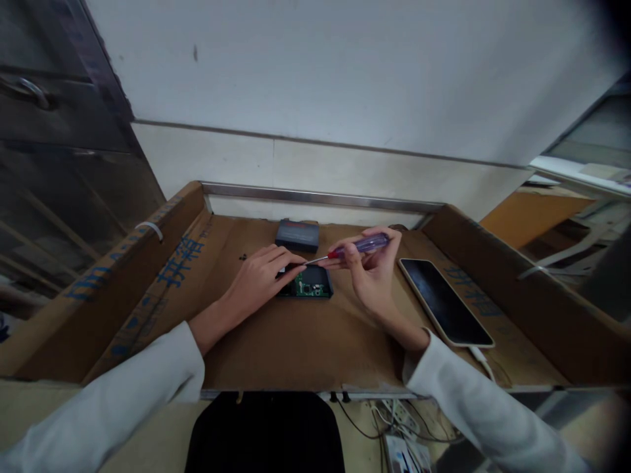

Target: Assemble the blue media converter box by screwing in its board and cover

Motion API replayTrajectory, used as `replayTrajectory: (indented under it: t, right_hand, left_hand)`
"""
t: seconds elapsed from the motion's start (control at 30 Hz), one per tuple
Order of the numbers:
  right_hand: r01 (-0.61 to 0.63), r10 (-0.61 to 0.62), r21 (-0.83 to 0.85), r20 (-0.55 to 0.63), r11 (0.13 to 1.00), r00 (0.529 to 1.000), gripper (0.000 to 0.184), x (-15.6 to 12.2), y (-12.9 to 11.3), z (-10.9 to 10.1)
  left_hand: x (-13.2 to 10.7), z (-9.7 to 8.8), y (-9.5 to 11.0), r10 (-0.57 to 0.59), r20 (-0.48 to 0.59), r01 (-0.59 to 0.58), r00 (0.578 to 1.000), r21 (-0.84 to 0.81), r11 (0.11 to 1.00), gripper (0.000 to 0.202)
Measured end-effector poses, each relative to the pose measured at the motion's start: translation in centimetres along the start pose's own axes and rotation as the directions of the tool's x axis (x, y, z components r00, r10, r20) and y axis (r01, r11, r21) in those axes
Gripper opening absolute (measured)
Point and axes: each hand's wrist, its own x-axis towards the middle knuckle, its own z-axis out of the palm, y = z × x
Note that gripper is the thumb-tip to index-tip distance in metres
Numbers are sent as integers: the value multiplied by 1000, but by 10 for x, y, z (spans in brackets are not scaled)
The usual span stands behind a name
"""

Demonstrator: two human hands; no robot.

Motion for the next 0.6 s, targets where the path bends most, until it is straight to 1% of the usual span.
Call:
replayTrajectory:
  t: [0.1,0.17,0.3,0.37,0.47,0.6]
  right_hand:
    - [55,-55,-15,23,998,998,34,-1,-1,0]
    - [83,-82,-35,36,996,996,34,-2,-2,0]
    - [94,-91,-81,45,992,995,35,-2,0,-1]
    - [88,-85,-78,43,993,995,35,-3,0,-1]
    - [87,-85,-55,34,995,996,35,-3,0,-1]
    - [123,-123,-23,32,992,992,32,-3,-1,-1]
  left_hand:
    - [0,-1,0,26,43,-29,999,67,997,23]
    - [0,-1,0,20,67,-27,998,97,995,24]
    - [1,-1,-2,-8,88,0,996,98,995,26]
    - [0,-1,-2,-15,87,8,996,78,997,27]
    - [0,0,-1,-40,53,39,998,22,999,26]
    - [2,1,1,-143,-10,141,990,-124,982,20]
